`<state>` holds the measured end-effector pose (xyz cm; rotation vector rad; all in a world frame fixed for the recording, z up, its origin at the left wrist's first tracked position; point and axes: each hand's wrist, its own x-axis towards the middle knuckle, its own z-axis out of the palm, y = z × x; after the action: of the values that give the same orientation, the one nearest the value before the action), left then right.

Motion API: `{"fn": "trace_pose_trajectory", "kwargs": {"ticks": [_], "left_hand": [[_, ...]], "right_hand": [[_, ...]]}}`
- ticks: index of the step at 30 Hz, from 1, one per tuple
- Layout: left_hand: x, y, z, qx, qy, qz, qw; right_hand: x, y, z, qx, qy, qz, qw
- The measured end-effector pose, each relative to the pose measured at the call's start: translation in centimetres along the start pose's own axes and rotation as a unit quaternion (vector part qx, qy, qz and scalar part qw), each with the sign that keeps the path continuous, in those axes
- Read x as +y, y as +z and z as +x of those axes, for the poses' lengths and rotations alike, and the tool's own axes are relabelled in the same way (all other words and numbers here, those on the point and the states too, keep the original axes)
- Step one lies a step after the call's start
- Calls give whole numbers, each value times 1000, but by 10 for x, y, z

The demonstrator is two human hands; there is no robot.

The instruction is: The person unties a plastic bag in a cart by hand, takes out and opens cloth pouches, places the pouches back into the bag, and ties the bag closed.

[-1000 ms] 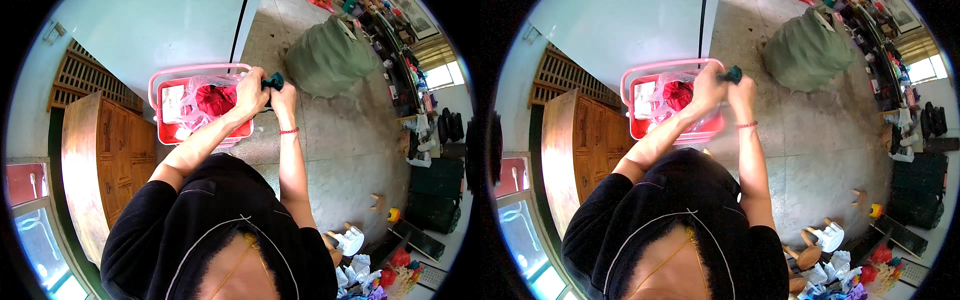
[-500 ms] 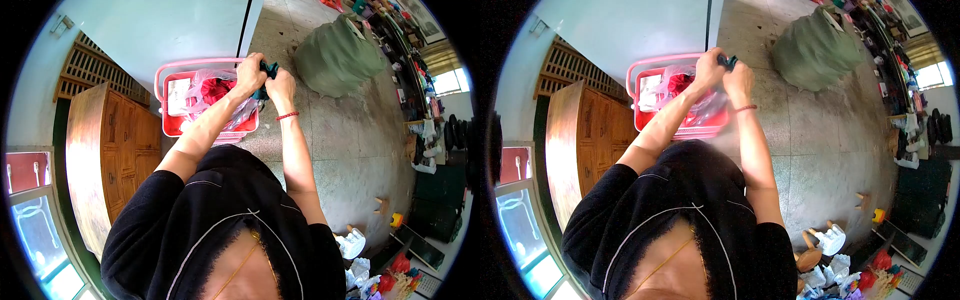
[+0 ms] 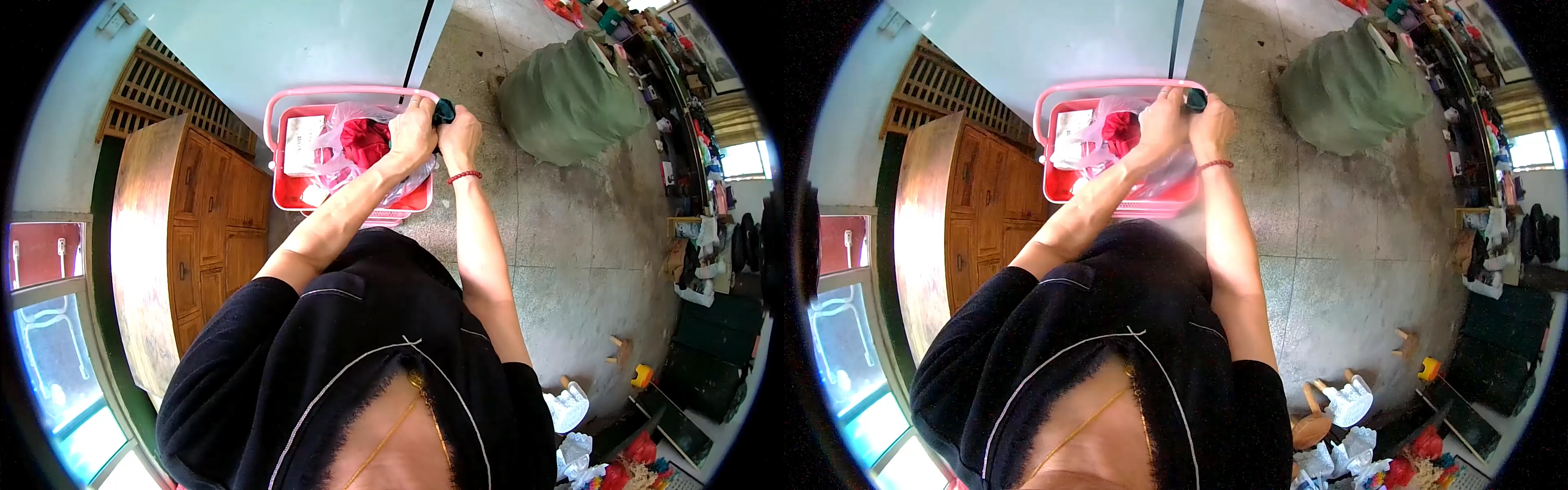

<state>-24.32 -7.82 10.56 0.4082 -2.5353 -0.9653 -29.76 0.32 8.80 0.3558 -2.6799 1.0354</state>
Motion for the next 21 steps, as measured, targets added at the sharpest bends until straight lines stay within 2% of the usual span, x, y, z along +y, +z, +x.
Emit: {"fn": "trace_pose_trajectory", "kwargs": {"ticks": [2, 3, 4, 5, 6, 7, 8, 9, 11, 12, 14, 16, 18, 21], "left_hand": [[-9, 1, -3, -15, 8, -32, 999], [-16, 2, -5, 60, 78, -45, 994], [-19, -4, -2, 63, 73, -42, 994], [-20, -12, 4, -35, -12, -204, 978], [-19, -16, 11, -131, -96, -359, 919], [-14, -19, 16, -143, -149, -466, 860], [-12, -25, 21, -155, -164, -443, 868], [-7, -34, 23, -168, -172, -445, 863], [-6, -37, 28, -179, -178, -446, 859], [-5, -36, 30, -193, -174, -471, 843], [-4, -37, 31, -210, -169, -495, 826], [13, -61, 32, -224, -229, -440, 839], [4, -67, 38, -270, -222, -475, 807], [4, -77, 44, -268, -210, -515, 787]], "right_hand": [[10, 1, 3, -40, -10, 47, 998], [20, -7, 11, -135, 79, 174, 972], [30, -13, 16, -227, 168, 293, 913], [14, -40, 17, -256, 207, 300, 895], [14, -46, 15, -207, 94, 329, 916], [5, -57, 11, -146, 64, 311, 937], [-6, -70, 10, -85, 30, 291, 952], [-17, -83, 7, -87, 29, 291, 952], [-37, -106, 1, -29, -194, 181, 964], [-44, -111, -3, -71, -242, 187, 950], [-53, -117, -8, -157, -279, 152, 935], [-42, -116, -3, -171, -288, 166, 927], [-32, -118, 5, -282, -198, 58, 937], [-24, -110, 6, -259, -196, 178, 929]]}}
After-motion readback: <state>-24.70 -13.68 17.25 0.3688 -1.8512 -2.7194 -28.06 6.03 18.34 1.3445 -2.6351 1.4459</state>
